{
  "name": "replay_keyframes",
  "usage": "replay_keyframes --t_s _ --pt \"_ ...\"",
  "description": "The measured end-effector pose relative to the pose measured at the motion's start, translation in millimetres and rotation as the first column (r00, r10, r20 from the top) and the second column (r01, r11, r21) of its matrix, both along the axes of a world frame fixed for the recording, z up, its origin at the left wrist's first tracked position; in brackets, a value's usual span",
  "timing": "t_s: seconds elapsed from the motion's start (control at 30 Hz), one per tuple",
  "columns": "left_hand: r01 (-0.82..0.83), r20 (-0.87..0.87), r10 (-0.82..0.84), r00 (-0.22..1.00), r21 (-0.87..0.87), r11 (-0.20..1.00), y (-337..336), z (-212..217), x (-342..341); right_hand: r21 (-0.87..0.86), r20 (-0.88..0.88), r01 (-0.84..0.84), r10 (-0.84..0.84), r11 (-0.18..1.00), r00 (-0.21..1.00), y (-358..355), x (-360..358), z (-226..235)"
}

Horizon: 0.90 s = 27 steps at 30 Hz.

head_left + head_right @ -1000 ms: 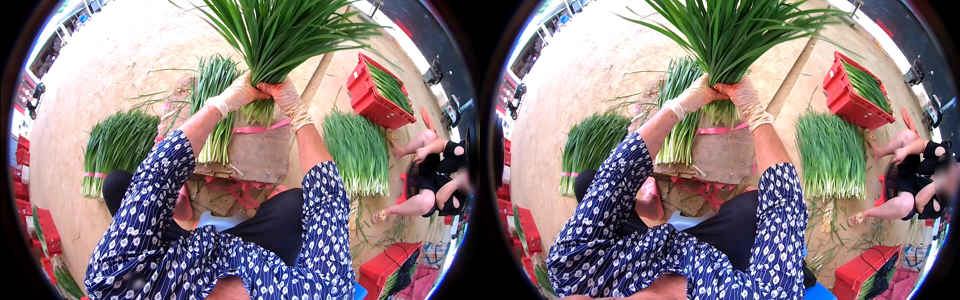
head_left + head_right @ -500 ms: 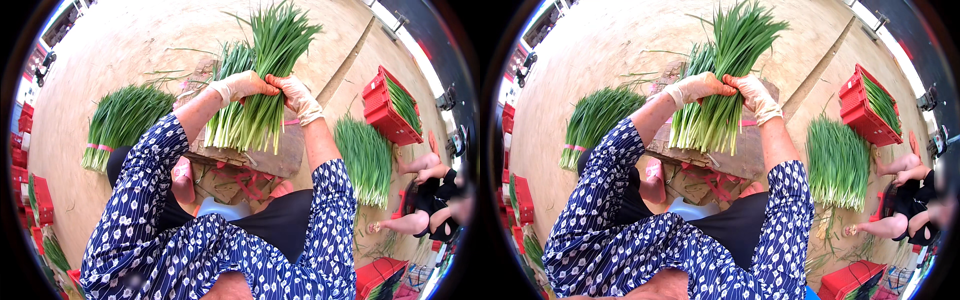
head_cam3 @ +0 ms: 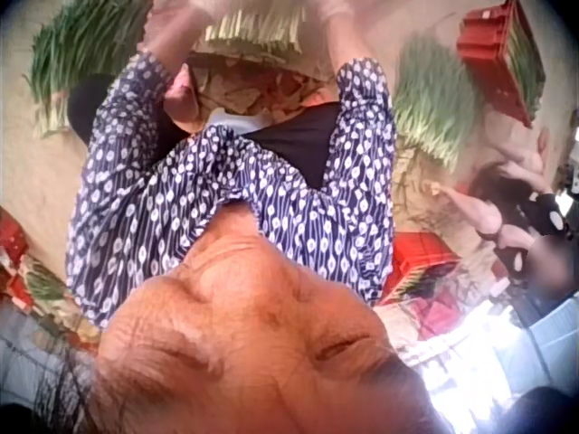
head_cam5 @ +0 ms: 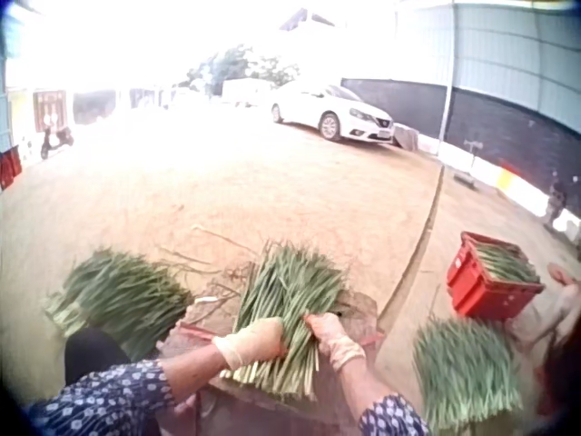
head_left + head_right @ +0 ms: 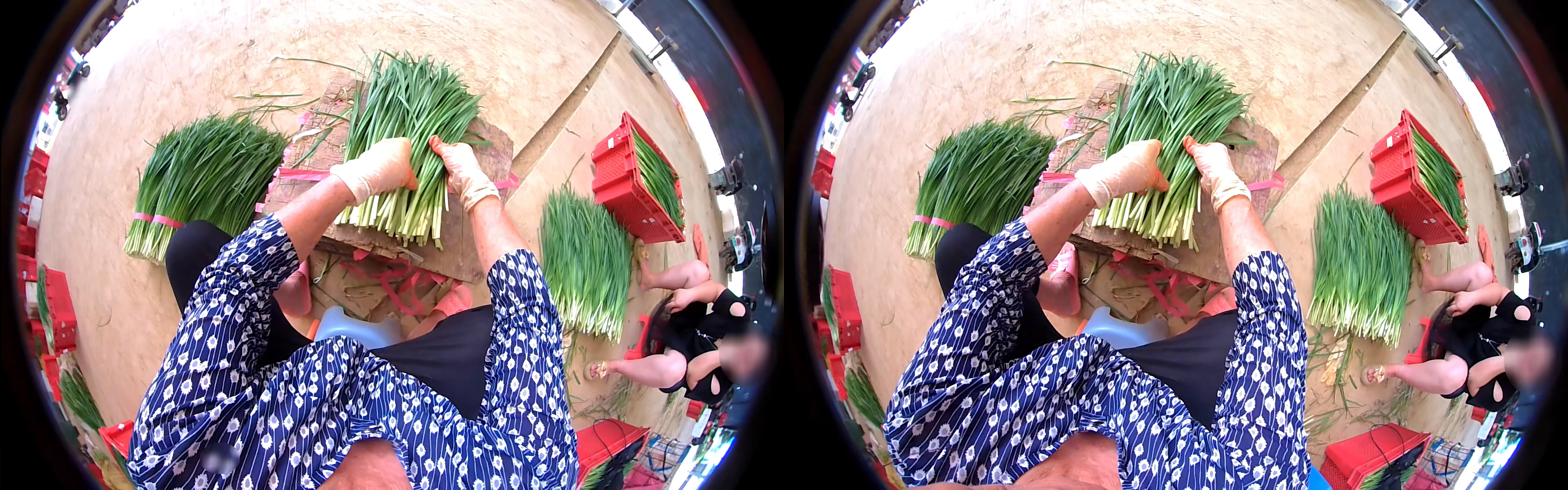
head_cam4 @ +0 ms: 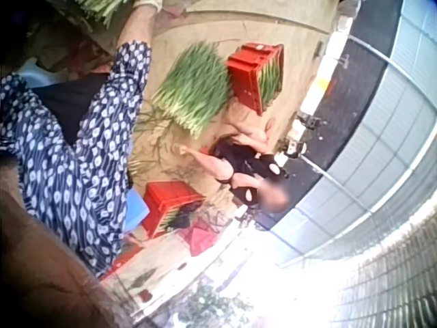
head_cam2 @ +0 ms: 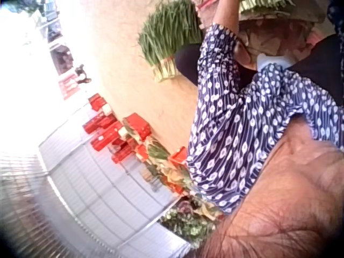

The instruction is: The person bundles green onions by hand, gathering a group of onions, aligning them on a wooden block, and tying them together using red ribbons.

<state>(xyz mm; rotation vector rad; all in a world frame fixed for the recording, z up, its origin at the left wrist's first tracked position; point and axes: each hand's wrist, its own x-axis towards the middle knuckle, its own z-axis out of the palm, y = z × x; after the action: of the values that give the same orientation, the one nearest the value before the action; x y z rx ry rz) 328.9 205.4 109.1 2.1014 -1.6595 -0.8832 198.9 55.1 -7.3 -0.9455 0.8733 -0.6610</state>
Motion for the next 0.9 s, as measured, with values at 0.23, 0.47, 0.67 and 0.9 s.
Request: replay_keyframes --t_s 0.23,0.47,0.67,0.9 --pt "0.085 0.295 0.000 0.956 -0.275 0.958 12.6 1.2 -8.1 0.001 0.107 -0.212 0.211 0.977 0.972 28.0 6.2 64.7" --pt "0.570 0.493 -0.421 0.762 -0.200 0.797 -5.5 -20.8 -29.0 0.145 0.218 -0.253 0.219 0.957 0.951 20.9 8.8 61.7" --pt "0.594 0.216 -0.557 0.802 -0.388 0.705 -11.3 -31.0 -28.3 0.143 0.165 -0.346 0.323 0.927 0.932 9.7 -5.5 38.3" --pt "0.821 0.593 -0.645 0.483 -0.051 0.568 34.7 -30.4 -48.3 -0.037 0.108 -0.175 0.178 0.984 0.978 2.6 11.0 26.3"
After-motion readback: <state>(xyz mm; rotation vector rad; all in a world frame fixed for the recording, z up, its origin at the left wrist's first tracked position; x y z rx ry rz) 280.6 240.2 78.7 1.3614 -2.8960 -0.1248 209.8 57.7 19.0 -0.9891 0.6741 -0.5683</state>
